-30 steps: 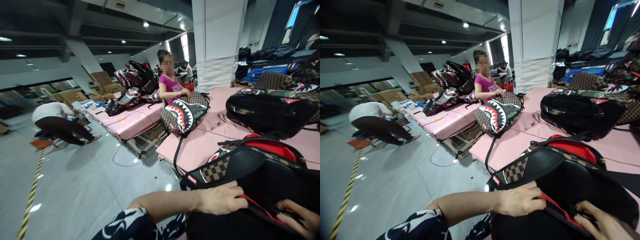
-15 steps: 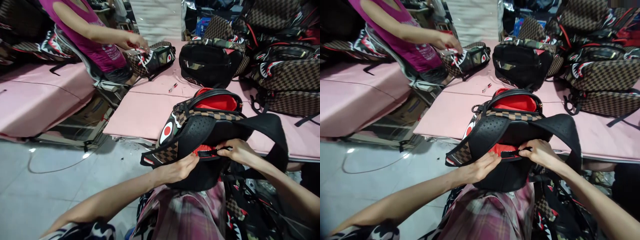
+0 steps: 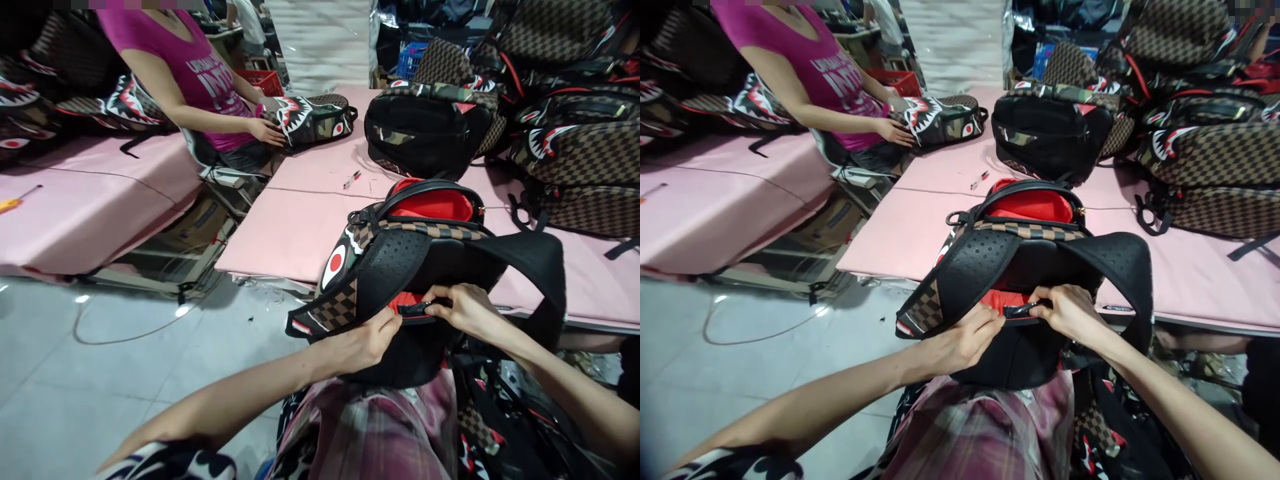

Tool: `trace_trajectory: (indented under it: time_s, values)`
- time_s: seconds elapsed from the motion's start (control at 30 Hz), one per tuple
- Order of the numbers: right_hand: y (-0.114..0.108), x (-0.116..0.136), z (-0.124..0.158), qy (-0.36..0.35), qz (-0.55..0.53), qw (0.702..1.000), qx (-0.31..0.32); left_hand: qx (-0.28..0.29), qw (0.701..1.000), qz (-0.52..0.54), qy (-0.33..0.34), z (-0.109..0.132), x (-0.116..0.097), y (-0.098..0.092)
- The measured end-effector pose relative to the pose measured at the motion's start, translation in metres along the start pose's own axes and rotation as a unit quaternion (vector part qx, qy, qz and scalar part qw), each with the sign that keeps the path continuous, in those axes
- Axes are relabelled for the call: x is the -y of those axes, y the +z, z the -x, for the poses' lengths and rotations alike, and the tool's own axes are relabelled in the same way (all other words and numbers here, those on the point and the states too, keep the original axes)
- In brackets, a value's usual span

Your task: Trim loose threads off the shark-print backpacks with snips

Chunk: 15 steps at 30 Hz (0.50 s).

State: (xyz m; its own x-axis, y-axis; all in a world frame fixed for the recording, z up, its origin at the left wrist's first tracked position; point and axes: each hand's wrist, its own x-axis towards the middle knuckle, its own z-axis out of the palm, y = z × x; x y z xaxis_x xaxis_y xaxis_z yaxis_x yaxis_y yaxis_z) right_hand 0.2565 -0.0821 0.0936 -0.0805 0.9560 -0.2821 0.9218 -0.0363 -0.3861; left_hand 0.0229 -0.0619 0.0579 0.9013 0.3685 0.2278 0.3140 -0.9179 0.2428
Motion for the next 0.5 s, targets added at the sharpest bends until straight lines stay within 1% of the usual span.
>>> trace_trajectory:
  time_s: [0.07, 0.2, 0.27, 0.37, 0.5]
  values:
    - [0.000, -0.001, -0.001, -0.004, -0.009, 1.000, -0.004, 0.002, 0.999, 0.015, -0.032, -0.005, -0.001, -0.002]
    - [0.001, 0.000, -0.001, -0.004, -0.035, 0.999, -0.008, -0.008, 0.989, 0.060, -0.134, -0.019, 0.000, -0.012]
    - [0.001, 0.000, 0.000, -0.001, -0.051, 0.999, -0.011, 0.006, 0.985, 0.075, -0.158, -0.028, 0.001, -0.018]
    - [0.003, -0.002, 0.001, -0.003, -0.076, 0.997, -0.022, 0.053, 0.984, 0.078, -0.154, -0.044, 0.004, -0.026]
    - [0.006, -0.009, 0.002, -0.009, -0.107, 0.993, -0.039, 0.156, 0.972, 0.098, -0.149, -0.070, 0.007, -0.038]
